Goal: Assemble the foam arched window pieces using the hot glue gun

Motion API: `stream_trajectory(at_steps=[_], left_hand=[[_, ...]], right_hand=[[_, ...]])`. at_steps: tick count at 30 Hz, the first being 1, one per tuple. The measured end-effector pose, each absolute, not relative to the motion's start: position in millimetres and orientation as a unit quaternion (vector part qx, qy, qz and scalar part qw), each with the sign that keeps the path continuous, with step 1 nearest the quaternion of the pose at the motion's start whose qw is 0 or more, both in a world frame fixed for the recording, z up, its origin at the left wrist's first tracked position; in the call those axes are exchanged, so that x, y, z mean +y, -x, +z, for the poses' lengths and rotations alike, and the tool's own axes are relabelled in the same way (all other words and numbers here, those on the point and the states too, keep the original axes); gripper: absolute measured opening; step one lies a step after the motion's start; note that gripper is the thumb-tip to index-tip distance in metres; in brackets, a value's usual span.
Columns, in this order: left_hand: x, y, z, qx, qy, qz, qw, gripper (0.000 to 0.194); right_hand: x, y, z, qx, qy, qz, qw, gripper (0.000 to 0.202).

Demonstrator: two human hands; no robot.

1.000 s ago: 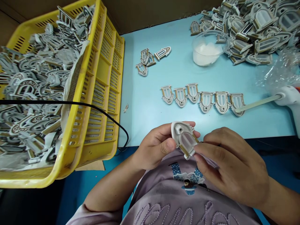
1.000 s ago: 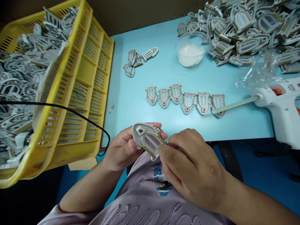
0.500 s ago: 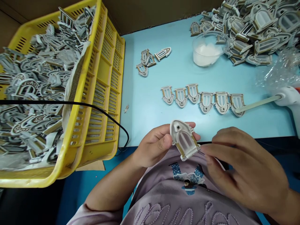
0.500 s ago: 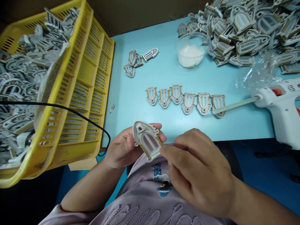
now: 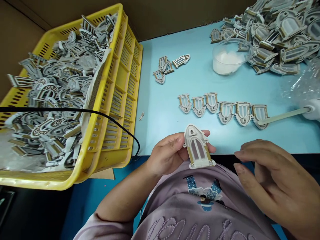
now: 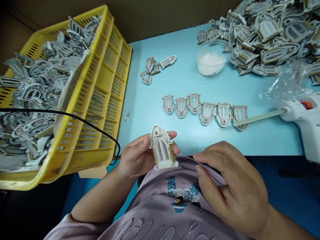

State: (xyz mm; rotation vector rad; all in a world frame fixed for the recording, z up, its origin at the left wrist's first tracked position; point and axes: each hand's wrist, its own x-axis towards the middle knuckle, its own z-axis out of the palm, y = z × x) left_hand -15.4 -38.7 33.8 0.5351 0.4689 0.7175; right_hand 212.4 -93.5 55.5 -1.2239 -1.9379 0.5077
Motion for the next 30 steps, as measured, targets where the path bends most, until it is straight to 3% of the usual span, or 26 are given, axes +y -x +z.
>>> stream_trajectory(at_steps=[3, 6, 8, 11, 13, 19, 21, 26, 30], left_hand=[[-36, 18, 30, 0.328, -0.281, 0.313, 0.846, 0.041], [-27, 31, 26, 0.452, -0.396, 0.200, 0.774, 0.038], [-16, 42, 26, 0.540, -0.531, 0.129, 0.640, 0.041], [7, 56, 31, 0.645, -0.687, 0.054, 0.330, 0.043], [22, 60, 34, 0.674, -0.702, 0.040, 0.227, 0.038], [53, 48, 39, 0.704, -0.704, 0.022, 0.088, 0.048], [64, 41, 43, 0.658, -0.752, 0.017, 0.041, 0.043], [94, 24, 45, 0.453, -0.884, -0.038, 0.110, 0.073], [101, 18, 41, 0.483, -0.870, -0.053, 0.090, 0.051]], right_hand=[[-95, -214, 54, -0.754, 0.486, 0.206, 0.390, 0.031], [-97, -218, 50, -0.744, 0.498, 0.208, 0.394, 0.030], [-97, -220, 46, -0.736, 0.507, 0.213, 0.395, 0.029], [-96, -220, 43, -0.731, 0.515, 0.224, 0.388, 0.026], [-95, -218, 43, -0.734, 0.515, 0.231, 0.378, 0.026], [-94, -215, 48, -0.746, 0.501, 0.226, 0.377, 0.027], [-94, -216, 49, -0.751, 0.498, 0.218, 0.373, 0.028], [-93, -217, 48, -0.756, 0.500, 0.209, 0.366, 0.028], [-94, -220, 46, -0.746, 0.510, 0.218, 0.368, 0.029]])
